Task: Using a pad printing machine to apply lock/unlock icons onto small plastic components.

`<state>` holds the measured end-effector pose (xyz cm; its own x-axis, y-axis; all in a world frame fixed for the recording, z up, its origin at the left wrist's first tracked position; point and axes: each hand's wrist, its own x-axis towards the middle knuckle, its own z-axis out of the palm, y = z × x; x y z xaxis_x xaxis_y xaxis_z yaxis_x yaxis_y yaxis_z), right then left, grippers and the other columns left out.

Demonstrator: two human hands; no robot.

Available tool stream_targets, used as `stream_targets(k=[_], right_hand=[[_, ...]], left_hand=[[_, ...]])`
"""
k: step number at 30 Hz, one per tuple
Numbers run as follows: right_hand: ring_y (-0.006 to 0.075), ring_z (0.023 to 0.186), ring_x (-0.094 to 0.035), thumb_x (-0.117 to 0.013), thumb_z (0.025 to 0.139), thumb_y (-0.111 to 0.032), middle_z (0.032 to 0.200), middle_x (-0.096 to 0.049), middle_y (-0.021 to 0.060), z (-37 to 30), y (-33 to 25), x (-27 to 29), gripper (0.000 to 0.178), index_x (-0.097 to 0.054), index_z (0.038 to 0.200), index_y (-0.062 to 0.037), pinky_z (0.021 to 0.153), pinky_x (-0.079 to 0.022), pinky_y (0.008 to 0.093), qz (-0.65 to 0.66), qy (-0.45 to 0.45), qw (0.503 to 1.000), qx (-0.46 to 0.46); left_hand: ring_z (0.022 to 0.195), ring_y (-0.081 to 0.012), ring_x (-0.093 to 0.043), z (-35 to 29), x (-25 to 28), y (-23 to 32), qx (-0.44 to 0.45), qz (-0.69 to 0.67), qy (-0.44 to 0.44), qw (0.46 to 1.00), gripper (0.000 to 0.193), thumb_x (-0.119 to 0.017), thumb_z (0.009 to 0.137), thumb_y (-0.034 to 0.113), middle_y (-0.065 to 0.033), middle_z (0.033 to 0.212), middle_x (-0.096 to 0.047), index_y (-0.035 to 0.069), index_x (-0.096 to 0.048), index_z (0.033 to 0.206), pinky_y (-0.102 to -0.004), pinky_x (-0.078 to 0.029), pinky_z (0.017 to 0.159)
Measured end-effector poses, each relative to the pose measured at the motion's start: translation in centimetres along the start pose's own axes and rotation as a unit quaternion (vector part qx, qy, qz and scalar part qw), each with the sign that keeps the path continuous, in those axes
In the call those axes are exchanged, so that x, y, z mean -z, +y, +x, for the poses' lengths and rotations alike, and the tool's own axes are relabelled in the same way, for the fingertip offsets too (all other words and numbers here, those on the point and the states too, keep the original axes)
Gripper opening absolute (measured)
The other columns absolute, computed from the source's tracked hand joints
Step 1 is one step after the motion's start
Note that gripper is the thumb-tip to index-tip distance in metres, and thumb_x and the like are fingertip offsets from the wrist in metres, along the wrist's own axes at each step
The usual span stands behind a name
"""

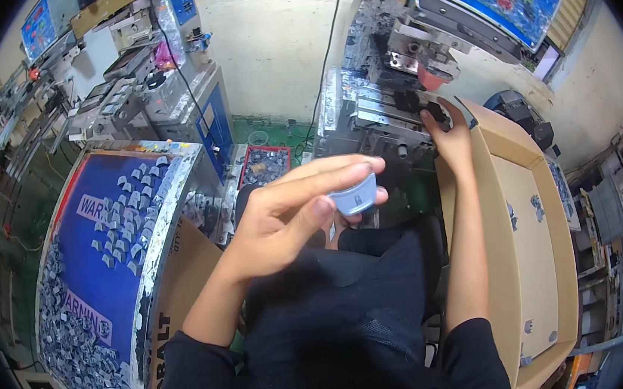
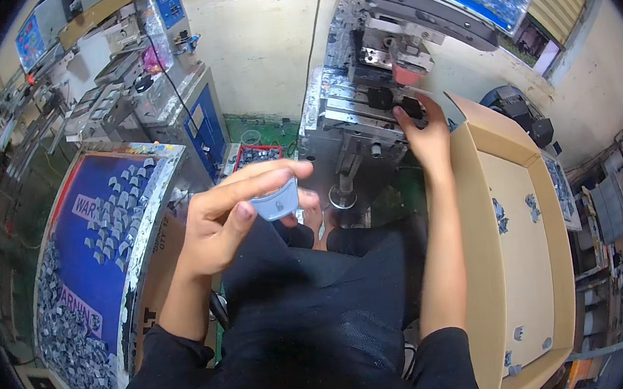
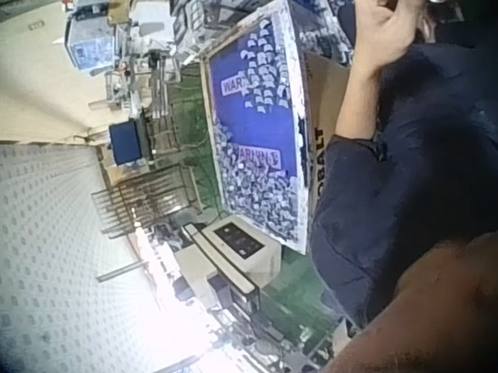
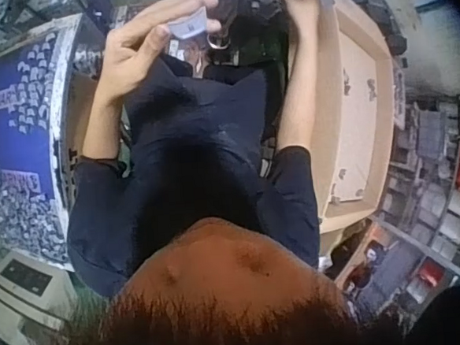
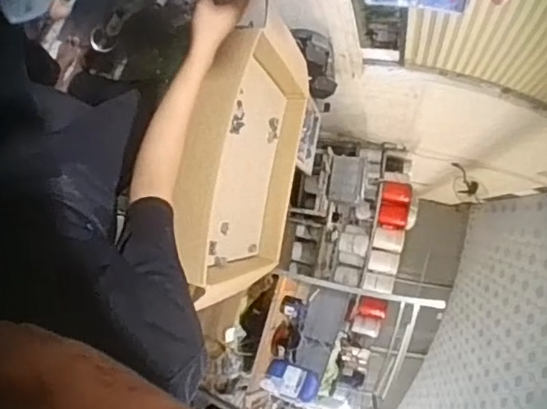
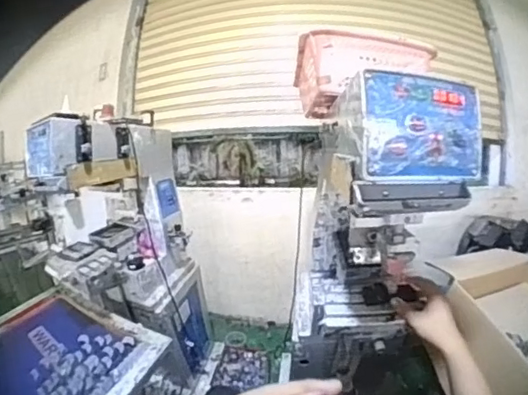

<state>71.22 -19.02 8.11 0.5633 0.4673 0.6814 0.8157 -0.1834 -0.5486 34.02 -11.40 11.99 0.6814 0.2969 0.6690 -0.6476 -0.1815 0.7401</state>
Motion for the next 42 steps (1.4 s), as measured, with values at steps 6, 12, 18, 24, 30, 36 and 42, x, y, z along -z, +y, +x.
stream_targets(k=[6, 12, 18, 24, 30, 36, 42], right_hand=[[0.0120, 0.093, -0.066, -0.075, 0.095, -0.016, 0.097, -0.073, 0.0046, -6.5, -9.6, 0.2, 0.021, -0.073, 0.111, -0.0039, 0.084, -0.051, 0.0279, 0.241, -0.040, 0.970, 0.013], [0.0140, 0.104, -0.066, -0.078, 0.092, -0.011, 0.114, -0.070, 0.0086, -6.8, -11.9, -0.4, 0.044, -0.062, 0.131, -0.0005, 0.092, -0.053, 0.0290, 0.423, -0.109, 0.899, -0.031], [0.0125, 0.103, -0.066, -0.077, 0.092, -0.009, 0.113, -0.069, 0.0074, -4.5, -8.5, 0.7, 0.038, -0.063, 0.127, 0.0010, 0.091, -0.054, 0.0263, 0.428, -0.058, 0.901, -0.042], [0.0157, 0.101, -0.066, -0.071, 0.097, -0.011, 0.114, -0.070, 0.0113, -0.2, -3.5, 1.7, 0.034, -0.063, 0.126, 0.0054, 0.092, -0.053, 0.0303, 0.323, -0.010, 0.946, -0.030], [0.0170, 0.099, -0.067, -0.070, 0.095, -0.006, 0.108, -0.072, 0.0107, 2.7, -1.0, 2.3, 0.032, -0.066, 0.126, 0.0015, 0.088, -0.053, 0.0304, 0.261, -0.047, 0.964, -0.025], [0.0171, 0.097, -0.069, -0.071, 0.094, -0.004, 0.105, -0.074, 0.0122, 4.2, 0.9, 1.2, 0.032, -0.067, 0.126, -0.0005, 0.087, -0.054, 0.0299, 0.222, -0.087, 0.971, -0.015], [0.0179, 0.096, -0.069, -0.074, 0.091, -0.007, 0.107, -0.074, 0.0116, 5.0, 0.8, 0.2, 0.028, -0.071, 0.119, -0.0020, 0.086, -0.054, 0.0311, 0.202, -0.149, 0.968, 0.006]], left_hand=[[0.124, -0.0236, -0.063, 2.7, 0.0, -6.9, 0.045, 0.089, 0.109, 0.989, 0.041, -0.047, 0.110, 0.023, -0.0175, 0.143, -0.058, -0.001, -0.056, 0.142, -0.0321, -0.051, 0.094], [0.128, -0.0254, -0.057, 7.1, -2.7, -11.3, -0.023, 0.166, 0.165, 0.972, 0.035, -0.056, 0.106, 0.018, -0.0176, 0.135, -0.064, 0.000, -0.064, 0.134, -0.0364, -0.043, 0.108], [0.131, -0.0299, -0.055, 10.3, -4.4, -13.2, -0.033, 0.237, 0.105, 0.965, 0.037, -0.051, 0.107, 0.020, -0.0194, 0.137, -0.062, 0.000, -0.062, 0.136, -0.0386, -0.040, 0.112], [0.112, -0.0430, -0.066, 16.1, -2.1, -16.5, -0.090, 0.365, 0.095, 0.922, 0.035, -0.064, 0.096, 0.017, -0.0291, 0.116, -0.069, -0.010, -0.067, 0.119, -0.0431, -0.050, 0.099], [0.105, -0.0357, -0.071, 19.3, 0.5, -18.4, 0.070, 0.391, 0.003, 0.918, 0.057, -0.080, 0.082, 0.040, -0.0241, 0.112, -0.072, -0.002, -0.070, 0.120, -0.0401, -0.055, 0.092], [0.103, -0.0350, -0.073, 19.5, 0.5, -19.8, 0.064, 0.358, -0.020, 0.931, 0.051, -0.079, 0.083, 0.042, -0.0184, 0.107, -0.075, 0.002, -0.070, 0.114, -0.0405, -0.056, 0.090], [0.104, -0.0240, -0.070, 19.1, 0.4, -20.3, 0.042, 0.352, 0.046, 0.934, 0.042, -0.069, 0.098, 0.034, -0.0177, 0.107, -0.072, 0.001, -0.057, 0.121, -0.0343, -0.053, 0.090]])
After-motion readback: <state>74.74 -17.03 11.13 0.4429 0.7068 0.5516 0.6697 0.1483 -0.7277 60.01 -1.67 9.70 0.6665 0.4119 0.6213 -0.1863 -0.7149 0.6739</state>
